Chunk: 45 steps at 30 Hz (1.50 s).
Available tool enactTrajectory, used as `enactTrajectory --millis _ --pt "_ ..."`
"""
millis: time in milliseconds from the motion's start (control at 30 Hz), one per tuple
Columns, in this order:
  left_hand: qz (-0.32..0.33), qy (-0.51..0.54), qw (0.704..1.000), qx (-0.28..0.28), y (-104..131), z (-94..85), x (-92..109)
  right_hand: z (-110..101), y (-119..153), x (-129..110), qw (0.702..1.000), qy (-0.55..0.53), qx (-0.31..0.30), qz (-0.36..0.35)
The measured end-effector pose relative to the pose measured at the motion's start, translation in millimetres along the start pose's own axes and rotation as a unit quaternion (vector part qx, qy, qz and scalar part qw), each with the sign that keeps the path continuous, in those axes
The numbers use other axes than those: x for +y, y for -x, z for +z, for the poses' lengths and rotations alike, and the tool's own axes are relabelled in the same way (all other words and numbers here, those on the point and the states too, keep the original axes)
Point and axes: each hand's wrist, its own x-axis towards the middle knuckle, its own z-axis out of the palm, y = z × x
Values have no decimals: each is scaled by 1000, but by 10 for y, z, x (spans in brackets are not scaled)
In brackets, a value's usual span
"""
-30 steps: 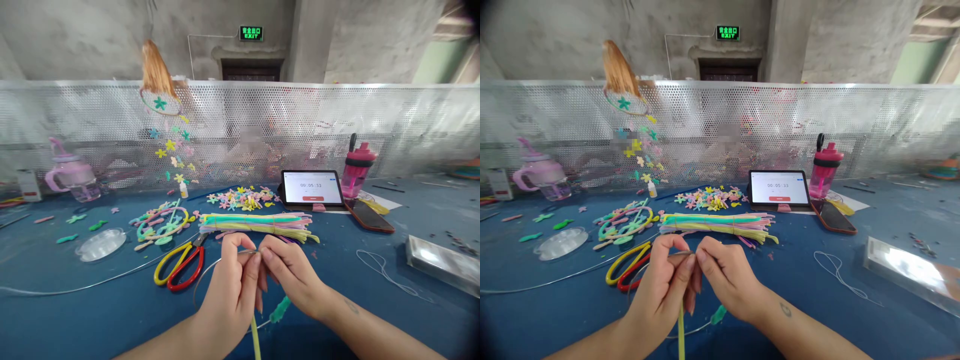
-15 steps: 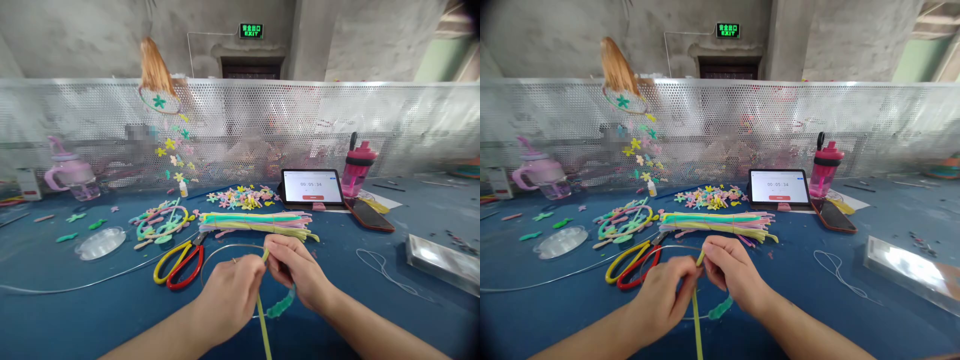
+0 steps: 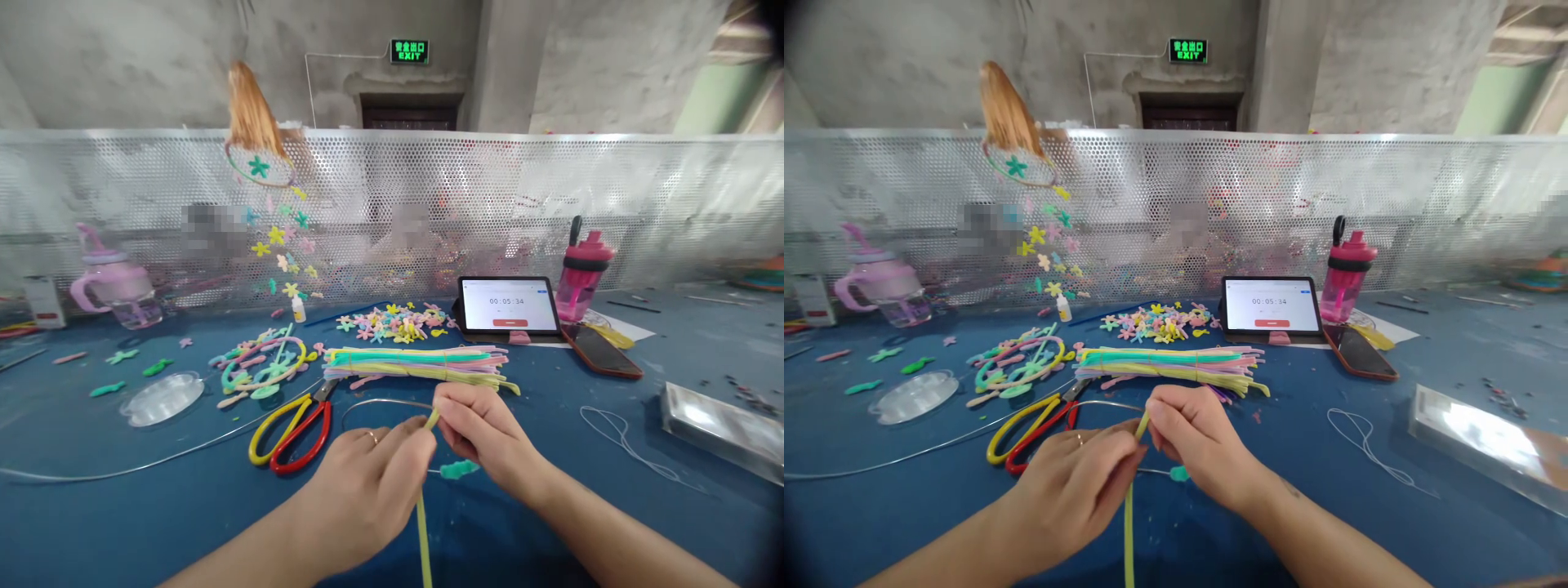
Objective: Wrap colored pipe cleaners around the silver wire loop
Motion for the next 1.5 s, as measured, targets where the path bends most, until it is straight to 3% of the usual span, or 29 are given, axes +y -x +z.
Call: enactTrajectory --millis 100,167,333,433,667,900,1067,1133,1200,1267,1367,1500 --pt "-87 113 989 26 -20 2 34 9 23 -3 999 23 -15 -20" --pt "-102 147 983 27 -27 -3 47 23 41 -6 999 18 -27 -33" --pt "-83 134 987 6 -26 -30 50 46 64 -6 998 4 -46 -50" --pt "-45 81 995 21 -33 -39 51 54 62 -8 998 19 -45 -46" --pt "6 35 999 22 -35 -43 72 75 94 -47 992 119 -29 -38" --pt "-20 93 992 87 -81 -50 93 83 109 -44 982 174 -21 -63" --pt "32 2 989 146 -109 -196 7 59 95 -22 978 186 -16 -97" --pt "13 -32 985 171 -154 -282 -37 55 94 -36 973 199 -19 -114" --pt "-44 -8 988 149 -209 -341 -75 57 92 -56 966 220 -21 -134" --pt "-88 81 990 80 -250 -353 -103 66 87 -73 956 247 -28 -153" --pt "-124 230 965 -29 -255 -313 -121 81 73 -79 942 283 -46 -173" --pt "-160 295 940 -63 -209 -278 -110 82 56 -68 934 298 -62 -189"
